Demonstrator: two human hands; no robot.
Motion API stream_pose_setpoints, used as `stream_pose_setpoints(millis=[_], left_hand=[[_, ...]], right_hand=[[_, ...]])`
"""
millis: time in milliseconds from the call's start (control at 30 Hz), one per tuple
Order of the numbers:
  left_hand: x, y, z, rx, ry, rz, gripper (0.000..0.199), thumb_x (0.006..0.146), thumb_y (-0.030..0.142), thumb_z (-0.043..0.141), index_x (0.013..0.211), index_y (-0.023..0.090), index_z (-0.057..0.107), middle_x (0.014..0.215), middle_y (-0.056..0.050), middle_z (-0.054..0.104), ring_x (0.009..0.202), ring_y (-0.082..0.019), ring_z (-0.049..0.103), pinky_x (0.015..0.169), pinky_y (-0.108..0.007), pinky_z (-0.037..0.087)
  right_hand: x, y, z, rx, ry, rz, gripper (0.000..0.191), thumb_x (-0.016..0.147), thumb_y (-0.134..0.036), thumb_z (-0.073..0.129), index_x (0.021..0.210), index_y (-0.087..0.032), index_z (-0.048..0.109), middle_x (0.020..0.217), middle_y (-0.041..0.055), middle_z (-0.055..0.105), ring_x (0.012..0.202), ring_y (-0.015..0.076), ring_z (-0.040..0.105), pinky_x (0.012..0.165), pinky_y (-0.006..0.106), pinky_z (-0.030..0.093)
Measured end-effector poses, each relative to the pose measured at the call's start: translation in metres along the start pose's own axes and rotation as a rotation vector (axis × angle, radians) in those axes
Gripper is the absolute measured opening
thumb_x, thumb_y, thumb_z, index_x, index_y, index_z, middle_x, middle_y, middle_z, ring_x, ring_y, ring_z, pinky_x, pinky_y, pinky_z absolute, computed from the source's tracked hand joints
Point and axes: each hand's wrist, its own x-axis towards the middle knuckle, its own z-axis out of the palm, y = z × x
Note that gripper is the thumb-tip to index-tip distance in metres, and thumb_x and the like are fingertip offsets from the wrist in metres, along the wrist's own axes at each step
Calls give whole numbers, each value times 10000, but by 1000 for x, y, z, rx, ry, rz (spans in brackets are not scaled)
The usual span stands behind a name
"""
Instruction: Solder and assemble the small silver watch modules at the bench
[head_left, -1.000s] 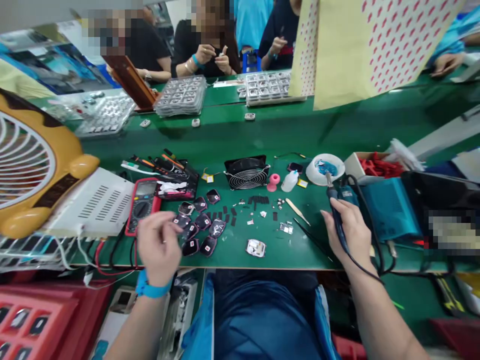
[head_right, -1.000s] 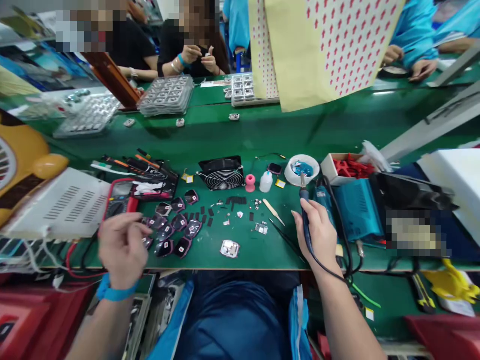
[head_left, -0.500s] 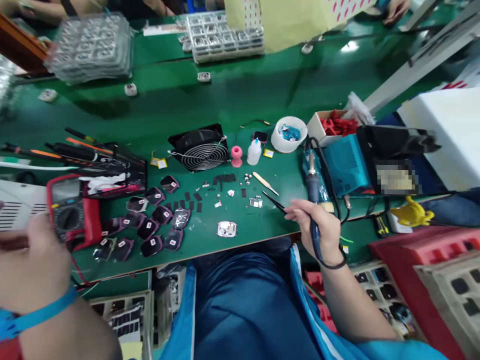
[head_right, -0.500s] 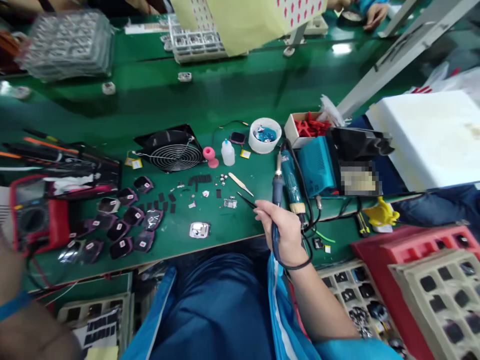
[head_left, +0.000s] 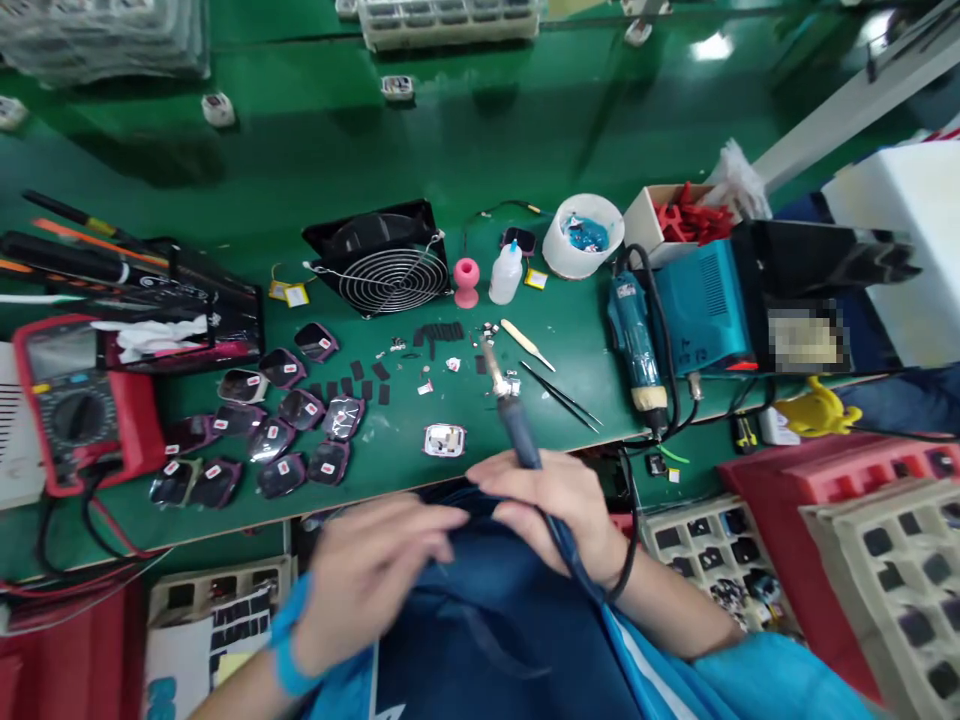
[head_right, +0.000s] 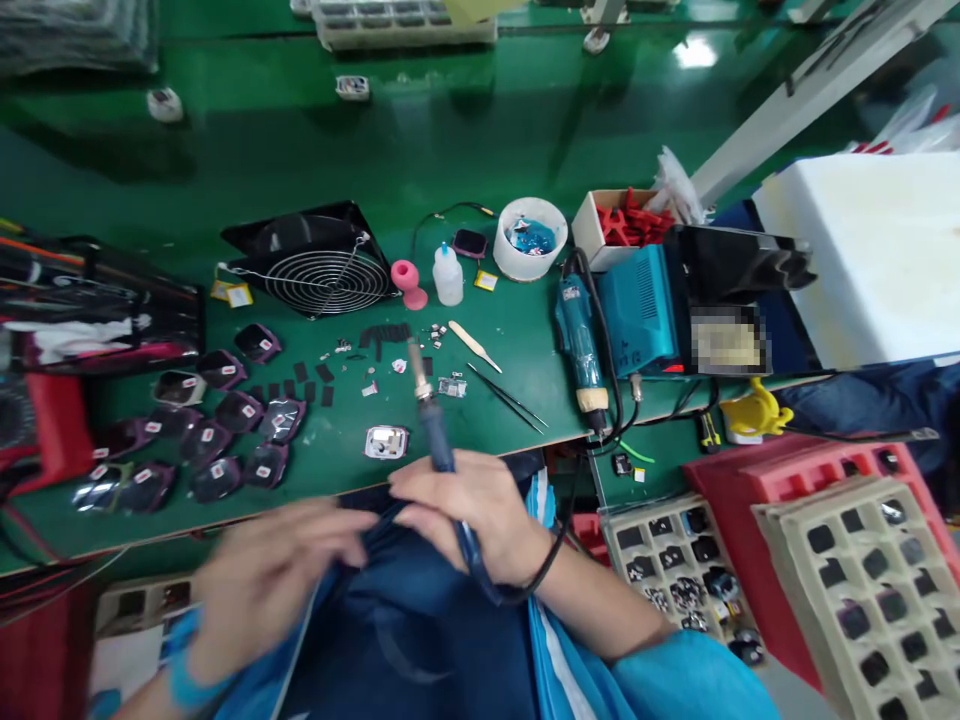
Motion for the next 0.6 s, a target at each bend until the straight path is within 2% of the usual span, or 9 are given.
stream_pose_setpoints(millis=[67, 100, 167, 200, 300, 367, 467, 533, 600], left_hand=[[6, 11, 36, -317, -119, 64, 412, 1093, 358, 378, 920, 229, 729, 776, -10, 749, 692, -154, 702, 649, -264, 585], [8, 14, 49, -405, -160, 21, 431, 1094, 379, 379, 874, 204, 706, 786, -30, 745, 692, -154, 704, 628, -255, 578], [11, 14, 65, -502, -183, -35, 455, 1090, 367, 400, 750, 191, 646, 684, -18, 694, 602, -136, 664, 555, -238, 535], [11, 13, 68, -490, -163, -60, 426, 1084, 344, 426, 753, 191, 647, 686, -16, 690, 604, -135, 659, 558, -239, 529], [9, 10, 57, -341, 2, -41, 159, 1024, 231, 573, 941, 196, 705, 831, -28, 743, 749, -149, 698, 697, -259, 573], [9, 13, 43, -294, 63, 98, 106, 978, 157, 629, 1051, 184, 702, 913, -34, 769, 893, -158, 724, 816, -270, 599], [10, 20, 27, -278, -4, 345, 159, 977, 115, 607, 1098, 164, 698, 1013, -27, 798, 1134, -163, 710, 1026, -295, 569], [13, 19, 21, -160, -30, 360, 194, 984, 105, 594, 1127, 173, 705, 1122, -20, 793, 1251, -169, 667, 1166, -333, 479], [16, 13, 16, 12, -21, 276, 229, 979, 86, 593, 1163, 168, 703, 1207, -38, 771, 1285, -192, 653, 1240, -387, 398]], right_hand=[[-1, -9, 9, 236, -40, -24, 236, 1058, -328, 536, 1178, -186, 681, 1098, 113, 812, 1035, 211, 788, 918, 309, 634], [-2, -11, 11, 315, -48, -25, 213, 1049, -325, 555, 1150, -190, 686, 1038, 99, 819, 972, 204, 799, 880, 289, 640], [-6, -10, 11, 343, -12, -1, 94, 1010, -273, 628, 1036, -210, 693, 840, 40, 800, 773, 168, 785, 762, 244, 633], [-9, -7, 10, 289, 20, 15, 34, 987, -240, 661, 988, -218, 686, 769, 15, 772, 698, 150, 757, 707, 231, 618], [-18, 7, 5, -10, 100, 48, 61, 967, -163, 670, 952, -222, 662, 759, 10, 737, 673, 145, 709, 656, 248, 583], [-24, 15, 6, -175, 98, 7, 90, 979, -132, 634, 969, -219, 650, 775, 17, 727, 680, 150, 688, 643, 263, 558], [-35, 22, 11, -252, 4, -73, 137, 1042, -182, 514, 987, -210, 636, 734, 12, 681, 628, 146, 630, 583, 272, 491], [-41, 24, 11, -274, -59, -94, 224, 1067, -204, 428, 990, -205, 638, 676, 2, 627, 574, 145, 576, 544, 283, 428], [-46, 27, 6, -342, -61, -99, 181, 1053, -206, 473, 1001, -205, 647, 642, -11, 595, 544, 140, 539, 539, 289, 394]])
